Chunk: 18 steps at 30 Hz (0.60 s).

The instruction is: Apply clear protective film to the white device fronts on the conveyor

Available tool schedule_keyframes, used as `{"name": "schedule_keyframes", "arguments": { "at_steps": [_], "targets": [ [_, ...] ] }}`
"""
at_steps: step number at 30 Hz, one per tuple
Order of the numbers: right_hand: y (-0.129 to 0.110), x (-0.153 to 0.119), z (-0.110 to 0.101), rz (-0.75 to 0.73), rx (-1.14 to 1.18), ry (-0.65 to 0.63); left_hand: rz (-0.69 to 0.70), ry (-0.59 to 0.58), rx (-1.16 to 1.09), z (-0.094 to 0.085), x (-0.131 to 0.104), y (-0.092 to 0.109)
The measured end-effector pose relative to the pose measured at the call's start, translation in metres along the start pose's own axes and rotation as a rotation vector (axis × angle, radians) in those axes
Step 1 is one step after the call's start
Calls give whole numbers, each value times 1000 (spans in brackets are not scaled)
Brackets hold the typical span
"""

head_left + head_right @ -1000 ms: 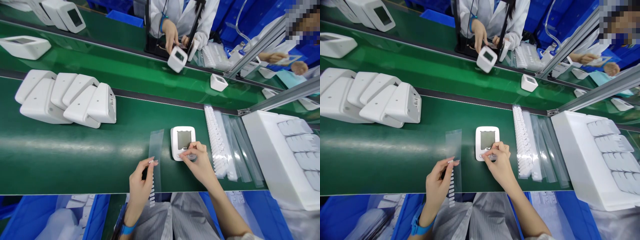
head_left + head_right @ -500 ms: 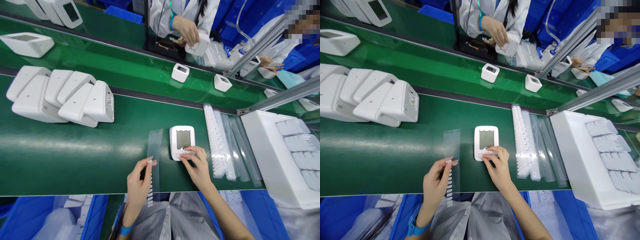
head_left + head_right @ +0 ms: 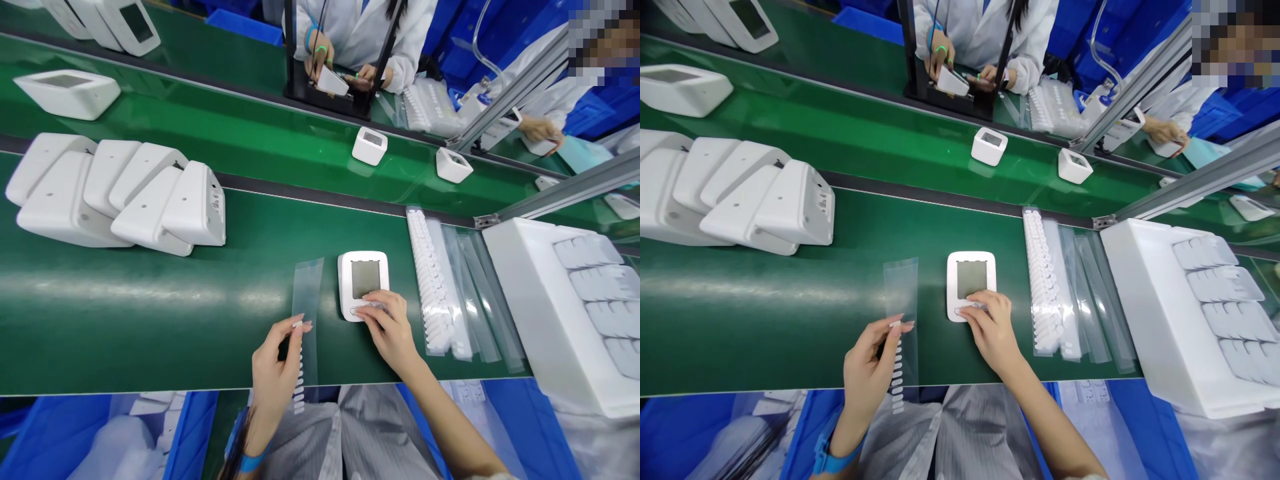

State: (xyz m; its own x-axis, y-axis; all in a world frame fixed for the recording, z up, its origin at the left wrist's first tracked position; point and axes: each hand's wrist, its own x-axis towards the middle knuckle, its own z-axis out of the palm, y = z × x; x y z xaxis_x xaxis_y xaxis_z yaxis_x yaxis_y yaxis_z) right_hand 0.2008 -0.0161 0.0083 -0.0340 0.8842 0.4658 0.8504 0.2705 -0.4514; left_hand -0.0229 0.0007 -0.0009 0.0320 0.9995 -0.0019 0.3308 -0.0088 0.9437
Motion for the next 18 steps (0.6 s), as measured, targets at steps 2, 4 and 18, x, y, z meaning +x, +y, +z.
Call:
{"name": "schedule_keyframes", "arguments": {
  "at_steps": [2, 4, 18],
  "targets": [
    [0, 0, 0, 8, 11, -3, -3, 2, 6, 0, 0, 1],
    [1, 0, 1, 21, 17, -8, -9, 3, 8, 1, 0, 1],
    [2, 2, 2, -43, -11, -24, -11, 9, 2, 1, 0, -1]
  ]
}}
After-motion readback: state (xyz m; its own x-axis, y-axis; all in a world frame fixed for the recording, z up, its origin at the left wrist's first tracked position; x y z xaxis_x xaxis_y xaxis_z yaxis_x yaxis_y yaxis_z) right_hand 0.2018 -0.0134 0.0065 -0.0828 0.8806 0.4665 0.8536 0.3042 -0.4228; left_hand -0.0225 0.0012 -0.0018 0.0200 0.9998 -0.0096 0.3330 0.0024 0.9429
